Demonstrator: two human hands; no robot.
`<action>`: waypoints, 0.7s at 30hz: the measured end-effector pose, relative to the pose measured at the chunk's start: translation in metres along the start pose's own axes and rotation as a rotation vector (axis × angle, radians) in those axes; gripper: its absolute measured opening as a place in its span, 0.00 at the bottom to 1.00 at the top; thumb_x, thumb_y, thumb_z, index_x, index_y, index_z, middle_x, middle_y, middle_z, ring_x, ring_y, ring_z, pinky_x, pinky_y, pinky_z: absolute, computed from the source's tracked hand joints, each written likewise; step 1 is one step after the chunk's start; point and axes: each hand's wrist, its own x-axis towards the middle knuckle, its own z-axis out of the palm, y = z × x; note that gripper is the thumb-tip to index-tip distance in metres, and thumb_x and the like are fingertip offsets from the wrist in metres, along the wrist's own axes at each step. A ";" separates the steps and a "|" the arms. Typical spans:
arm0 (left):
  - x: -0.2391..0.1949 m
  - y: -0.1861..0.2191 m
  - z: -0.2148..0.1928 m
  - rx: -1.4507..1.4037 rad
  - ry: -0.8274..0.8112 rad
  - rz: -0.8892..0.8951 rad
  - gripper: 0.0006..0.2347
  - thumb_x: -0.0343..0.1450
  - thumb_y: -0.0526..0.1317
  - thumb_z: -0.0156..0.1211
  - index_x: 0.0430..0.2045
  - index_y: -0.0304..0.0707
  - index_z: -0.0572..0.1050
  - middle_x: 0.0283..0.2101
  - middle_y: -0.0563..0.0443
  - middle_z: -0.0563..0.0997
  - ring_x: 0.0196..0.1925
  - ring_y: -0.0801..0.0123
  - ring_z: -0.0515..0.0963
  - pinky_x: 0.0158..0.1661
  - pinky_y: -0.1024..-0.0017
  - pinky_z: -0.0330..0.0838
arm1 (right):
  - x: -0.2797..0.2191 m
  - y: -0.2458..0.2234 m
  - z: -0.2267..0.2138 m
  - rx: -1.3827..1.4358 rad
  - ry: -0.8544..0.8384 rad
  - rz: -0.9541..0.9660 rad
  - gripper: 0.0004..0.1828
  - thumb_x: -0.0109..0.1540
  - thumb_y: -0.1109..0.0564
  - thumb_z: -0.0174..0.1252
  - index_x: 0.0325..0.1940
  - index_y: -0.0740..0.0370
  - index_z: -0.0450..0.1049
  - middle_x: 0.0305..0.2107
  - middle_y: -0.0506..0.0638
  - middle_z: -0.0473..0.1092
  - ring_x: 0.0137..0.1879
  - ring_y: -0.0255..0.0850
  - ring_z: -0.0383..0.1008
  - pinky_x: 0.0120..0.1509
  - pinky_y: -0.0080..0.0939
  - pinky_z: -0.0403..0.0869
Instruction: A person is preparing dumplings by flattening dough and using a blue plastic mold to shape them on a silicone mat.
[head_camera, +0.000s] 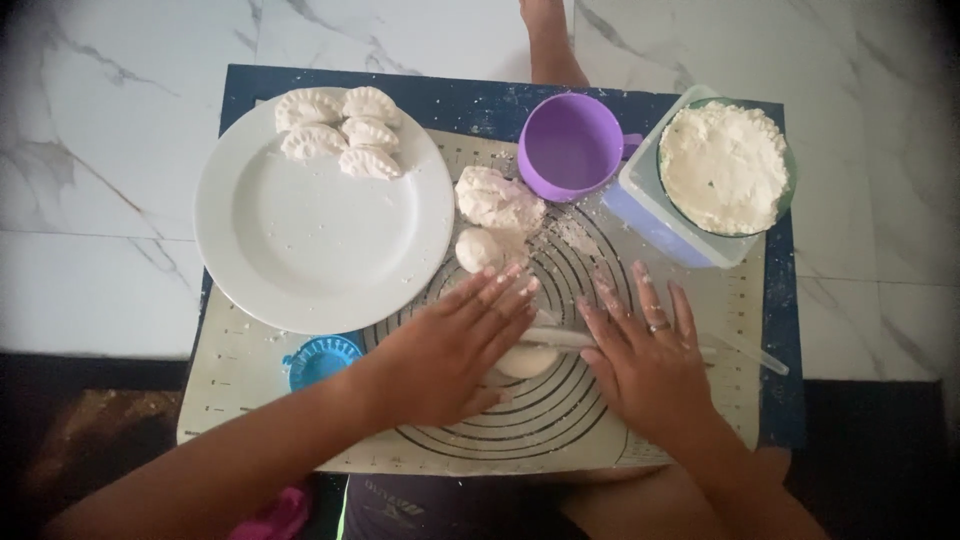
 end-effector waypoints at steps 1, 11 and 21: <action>-0.003 0.003 0.005 -0.001 0.000 -0.001 0.36 0.75 0.63 0.34 0.72 0.33 0.50 0.76 0.33 0.52 0.79 0.48 0.48 0.75 0.50 0.36 | -0.001 -0.004 -0.004 0.000 0.000 -0.001 0.29 0.71 0.39 0.36 0.73 0.46 0.65 0.67 0.55 0.65 0.82 0.61 0.49 0.80 0.71 0.48; -0.026 0.031 0.010 -0.111 0.178 0.069 0.33 0.75 0.55 0.37 0.66 0.20 0.59 0.73 0.26 0.59 0.78 0.42 0.53 0.75 0.52 0.38 | -0.033 -0.023 -0.003 0.122 0.065 -0.010 0.28 0.64 0.52 0.47 0.69 0.56 0.66 0.69 0.59 0.62 0.80 0.63 0.50 0.80 0.77 0.47; -0.035 0.041 -0.026 -0.679 0.379 -0.144 0.25 0.68 0.37 0.65 0.58 0.22 0.68 0.68 0.28 0.68 0.70 0.44 0.69 0.62 0.52 0.68 | -0.047 -0.038 -0.012 0.304 0.291 0.045 0.17 0.57 0.62 0.63 0.51 0.58 0.79 0.46 0.49 0.77 0.51 0.44 0.75 0.61 0.54 0.69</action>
